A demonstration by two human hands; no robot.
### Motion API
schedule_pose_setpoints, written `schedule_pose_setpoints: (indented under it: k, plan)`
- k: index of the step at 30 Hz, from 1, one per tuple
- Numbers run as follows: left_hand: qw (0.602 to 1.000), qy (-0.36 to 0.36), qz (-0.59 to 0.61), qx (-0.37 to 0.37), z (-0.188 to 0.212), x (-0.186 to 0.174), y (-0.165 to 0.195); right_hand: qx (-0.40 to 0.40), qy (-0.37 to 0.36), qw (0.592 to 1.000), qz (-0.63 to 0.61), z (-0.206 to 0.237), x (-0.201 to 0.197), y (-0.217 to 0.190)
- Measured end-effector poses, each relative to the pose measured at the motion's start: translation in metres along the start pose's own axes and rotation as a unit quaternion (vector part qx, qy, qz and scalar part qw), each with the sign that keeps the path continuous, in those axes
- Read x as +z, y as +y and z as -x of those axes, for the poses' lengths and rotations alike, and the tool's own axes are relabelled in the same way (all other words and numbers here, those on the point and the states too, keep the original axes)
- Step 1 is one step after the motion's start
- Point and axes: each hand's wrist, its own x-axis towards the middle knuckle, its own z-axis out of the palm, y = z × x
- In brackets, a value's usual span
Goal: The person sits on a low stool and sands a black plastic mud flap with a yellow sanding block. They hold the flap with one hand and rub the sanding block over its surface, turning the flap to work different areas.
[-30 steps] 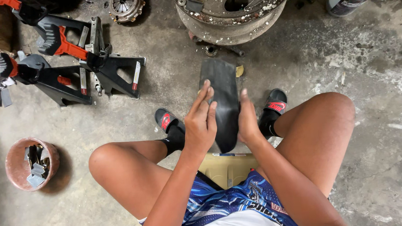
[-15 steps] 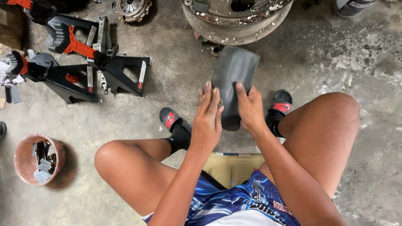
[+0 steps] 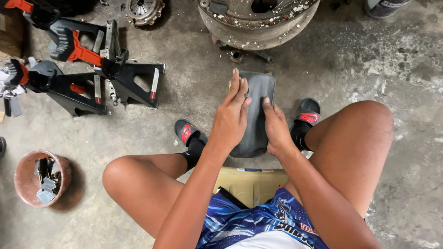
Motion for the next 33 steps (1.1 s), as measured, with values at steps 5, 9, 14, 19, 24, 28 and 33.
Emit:
schedule_pose_setpoints:
  k: [5, 9, 14, 19, 24, 28, 33]
  plan:
    - [0.998, -0.010, 0.013, 0.057, 0.025, -0.004, 0.005, -0.027, 0.006, 0.998, -0.061, -0.014, -0.003, -0.021]
    - [0.998, -0.017, -0.007, 0.052, 0.042, -0.005, 0.007, 0.032, 0.030, 0.997, -0.061, -0.022, 0.000, -0.033]
    - [0.999, 0.012, -0.017, 0.034, 0.023, -0.016, -0.012, -0.013, -0.048, 0.996, 0.076, -0.006, 0.003, -0.013]
    - [0.999, 0.018, -0.037, -0.028, -0.012, -0.024, -0.024, 0.017, -0.140, 0.984, 0.108, 0.006, -0.010, 0.022]
    - [0.998, 0.020, -0.038, 0.034, 0.009, -0.008, -0.004, -0.054, -0.006, 0.995, 0.088, -0.018, -0.019, 0.009]
    - [0.999, -0.007, -0.031, -0.001, 0.048, 0.003, 0.015, 0.010, 0.007, 0.997, -0.082, -0.029, -0.014, -0.022]
    - [0.999, 0.028, -0.012, 0.018, 0.033, -0.007, 0.003, -0.068, -0.008, 0.993, 0.093, -0.011, -0.009, -0.016]
